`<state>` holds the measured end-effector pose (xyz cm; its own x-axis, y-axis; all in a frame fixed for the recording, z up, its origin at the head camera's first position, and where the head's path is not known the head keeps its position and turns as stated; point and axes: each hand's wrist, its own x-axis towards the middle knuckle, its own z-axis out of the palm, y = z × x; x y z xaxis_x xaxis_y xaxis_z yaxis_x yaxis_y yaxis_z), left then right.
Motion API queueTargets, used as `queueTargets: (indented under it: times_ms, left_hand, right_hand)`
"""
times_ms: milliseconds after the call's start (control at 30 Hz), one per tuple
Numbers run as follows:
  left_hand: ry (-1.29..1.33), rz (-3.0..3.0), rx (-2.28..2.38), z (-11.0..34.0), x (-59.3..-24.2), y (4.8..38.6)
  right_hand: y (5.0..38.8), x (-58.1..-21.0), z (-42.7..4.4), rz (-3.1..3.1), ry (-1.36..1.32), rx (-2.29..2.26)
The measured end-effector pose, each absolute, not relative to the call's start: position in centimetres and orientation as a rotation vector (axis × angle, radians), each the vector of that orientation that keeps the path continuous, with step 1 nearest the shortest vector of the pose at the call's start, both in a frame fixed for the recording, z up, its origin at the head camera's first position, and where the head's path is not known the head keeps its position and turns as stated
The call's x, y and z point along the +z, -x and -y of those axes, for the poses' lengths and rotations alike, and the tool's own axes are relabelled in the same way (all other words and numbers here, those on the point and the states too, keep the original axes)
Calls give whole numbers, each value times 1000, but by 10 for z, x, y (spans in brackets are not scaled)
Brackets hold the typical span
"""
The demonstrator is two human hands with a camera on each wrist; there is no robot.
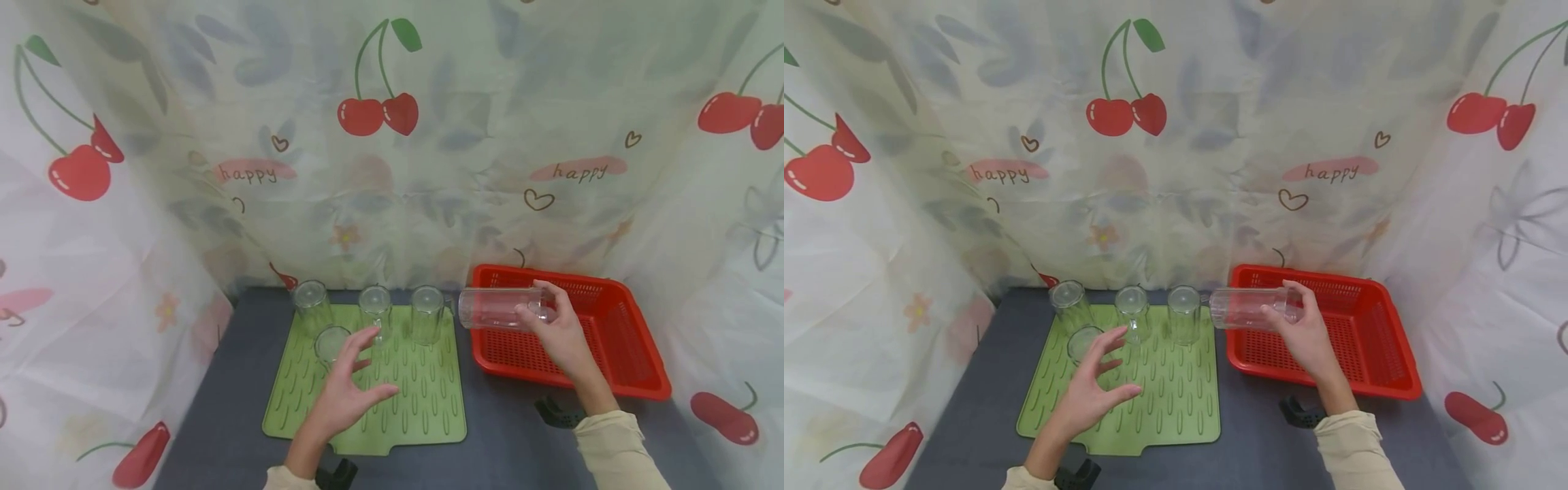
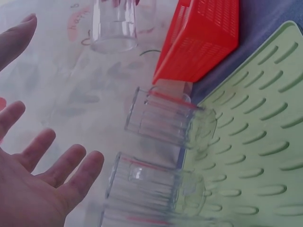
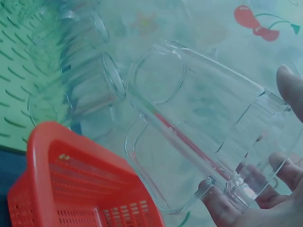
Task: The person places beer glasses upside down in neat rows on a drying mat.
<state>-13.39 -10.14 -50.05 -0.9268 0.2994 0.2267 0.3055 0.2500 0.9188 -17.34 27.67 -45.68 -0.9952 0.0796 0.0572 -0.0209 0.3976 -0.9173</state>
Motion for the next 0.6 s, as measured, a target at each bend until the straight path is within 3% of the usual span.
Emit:
queueTargets:
  times_ms: [600]
  left_hand:
    - [601, 2426, -1963, 85, -495, 135]
  right_hand:
    - [166, -468, -241, 2441, -217, 1915]
